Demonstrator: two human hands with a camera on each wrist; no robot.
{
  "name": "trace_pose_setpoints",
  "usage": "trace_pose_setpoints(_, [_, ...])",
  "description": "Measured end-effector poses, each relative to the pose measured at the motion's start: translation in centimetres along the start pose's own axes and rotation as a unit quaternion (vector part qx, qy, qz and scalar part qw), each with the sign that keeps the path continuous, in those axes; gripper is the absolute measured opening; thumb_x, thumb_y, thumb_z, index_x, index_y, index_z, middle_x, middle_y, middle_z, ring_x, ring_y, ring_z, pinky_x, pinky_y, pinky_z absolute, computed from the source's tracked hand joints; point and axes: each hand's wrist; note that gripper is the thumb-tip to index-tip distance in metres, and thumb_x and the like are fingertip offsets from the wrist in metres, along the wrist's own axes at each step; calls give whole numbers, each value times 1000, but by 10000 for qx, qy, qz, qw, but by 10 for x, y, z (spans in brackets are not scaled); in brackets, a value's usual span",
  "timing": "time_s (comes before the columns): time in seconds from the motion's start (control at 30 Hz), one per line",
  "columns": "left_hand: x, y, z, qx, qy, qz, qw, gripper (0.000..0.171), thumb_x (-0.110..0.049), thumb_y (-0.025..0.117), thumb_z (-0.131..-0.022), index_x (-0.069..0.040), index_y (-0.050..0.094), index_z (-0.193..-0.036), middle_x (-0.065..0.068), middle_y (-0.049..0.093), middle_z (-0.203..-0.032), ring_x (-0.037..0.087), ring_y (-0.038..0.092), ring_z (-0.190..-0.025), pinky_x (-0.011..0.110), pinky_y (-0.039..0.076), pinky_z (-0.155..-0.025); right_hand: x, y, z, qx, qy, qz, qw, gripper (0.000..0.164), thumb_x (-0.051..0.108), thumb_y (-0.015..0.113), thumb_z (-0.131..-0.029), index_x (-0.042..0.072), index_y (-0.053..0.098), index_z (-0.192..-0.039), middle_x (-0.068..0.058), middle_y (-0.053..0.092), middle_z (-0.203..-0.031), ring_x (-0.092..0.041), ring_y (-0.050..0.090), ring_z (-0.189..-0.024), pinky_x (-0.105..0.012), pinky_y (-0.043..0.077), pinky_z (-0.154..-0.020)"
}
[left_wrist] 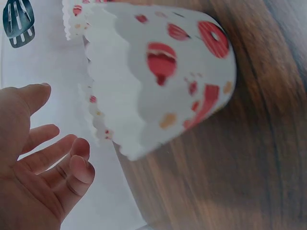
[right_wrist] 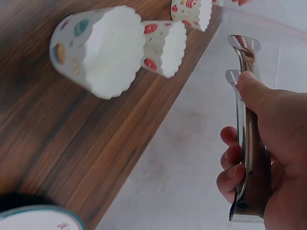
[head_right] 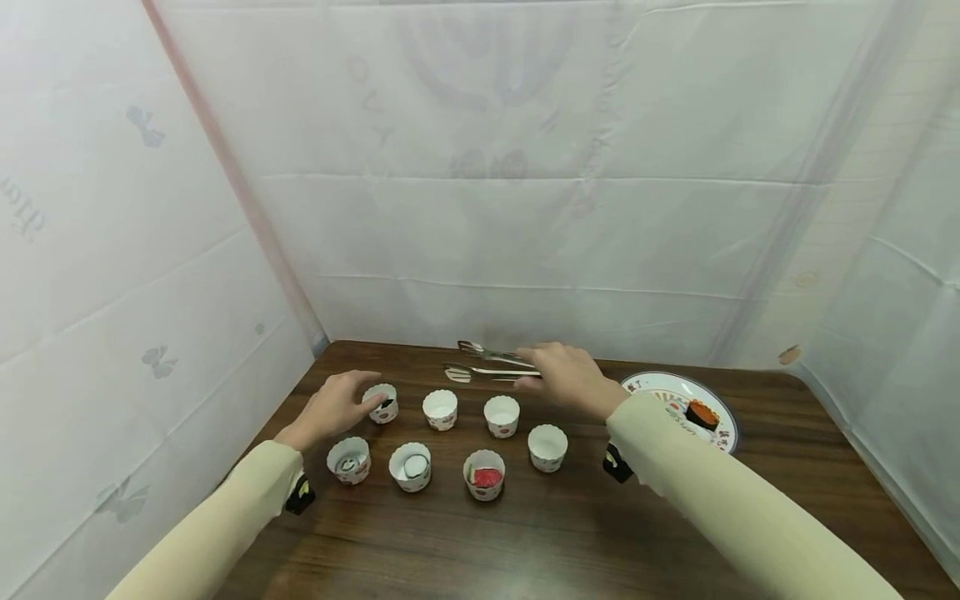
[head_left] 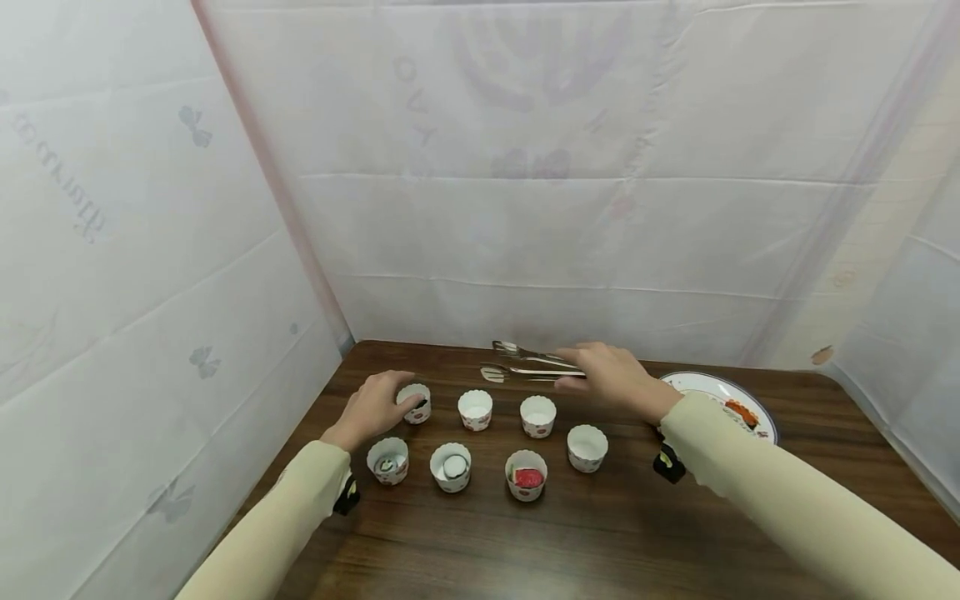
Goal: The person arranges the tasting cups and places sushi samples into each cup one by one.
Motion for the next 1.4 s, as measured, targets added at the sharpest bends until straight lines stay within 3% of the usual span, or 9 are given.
trace_pose_setpoints(0.3, [-17,4,-11,74,237,63,9997,50,-33,71,-99,-1,64,-136,18,66,-134,37,65,-119,53,57,-87,-26,-10,27,-191,176,68,9996,56,41,72,-97,10,62,-142,-14,68,-132,-37,66,-114,-52,57,-72])
trace_pose_setpoints(0.53, [-29,6,-21,219,438,167,9987,53,-35,72,-98,-2,62,-138,17,65,-136,35,64,-120,53,56,-90,-49,-14,51,-193,410,197,9988,56,44,69,-98,12,61,-143,-16,68,-131,-38,69,-106,-40,50,-54])
trace_pose_setpoints(0.7, [-36,9,-26,405,464,167,9980,52,-34,73,-98,-3,62,-139,16,68,-129,29,70,-99,44,58,-74,-61,-17,68,-143,606,228,9978,58,45,69,-98,11,60,-144,-18,68,-130,-39,69,-106,-40,50,-55])
trace_pose_setpoints(0.8, [-42,11,-28,533,498,209,9971,51,-33,72,-98,-4,62,-139,16,69,-126,30,71,-96,43,57,-71,-68,-20,78,-153,710,195,9972,57,43,69,-98,9,61,-143,-19,68,-130,-39,69,-106,-42,52,-58])
trace_pose_setpoints(1.03, [-50,17,-34,837,604,148,9945,52,-32,72,-98,-4,61,-140,18,68,-128,36,68,-111,52,56,-86,-80,-24,101,-264,870,238,9956,56,41,69,-99,4,61,-141,-22,67,-130,-42,68,-107,-51,56,-67])
trace_pose_setpoints(1.2, [-52,20,-35,999,671,87,9927,54,-33,73,-97,-1,61,-140,18,68,-128,34,67,-115,53,54,-92,-88,-26,114,-242,1000,254,9944,57,41,69,-99,2,62,-140,-24,67,-128,-37,71,-98,-43,53,-60])
trace_pose_setpoints(1.4, [-50,23,-35,1196,580,-45,9911,58,-34,73,-97,-1,59,-142,17,66,-132,32,65,-120,51,53,-95,-96,-30,130,-204,1186,236,9925,57,40,70,-98,2,62,-139,-25,67,-128,-28,71,-82,-32,41,-48])
Point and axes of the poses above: each hand's wrist, its own z-axis away from the middle knuckle, its own y-axis out of the palm, x = y × z
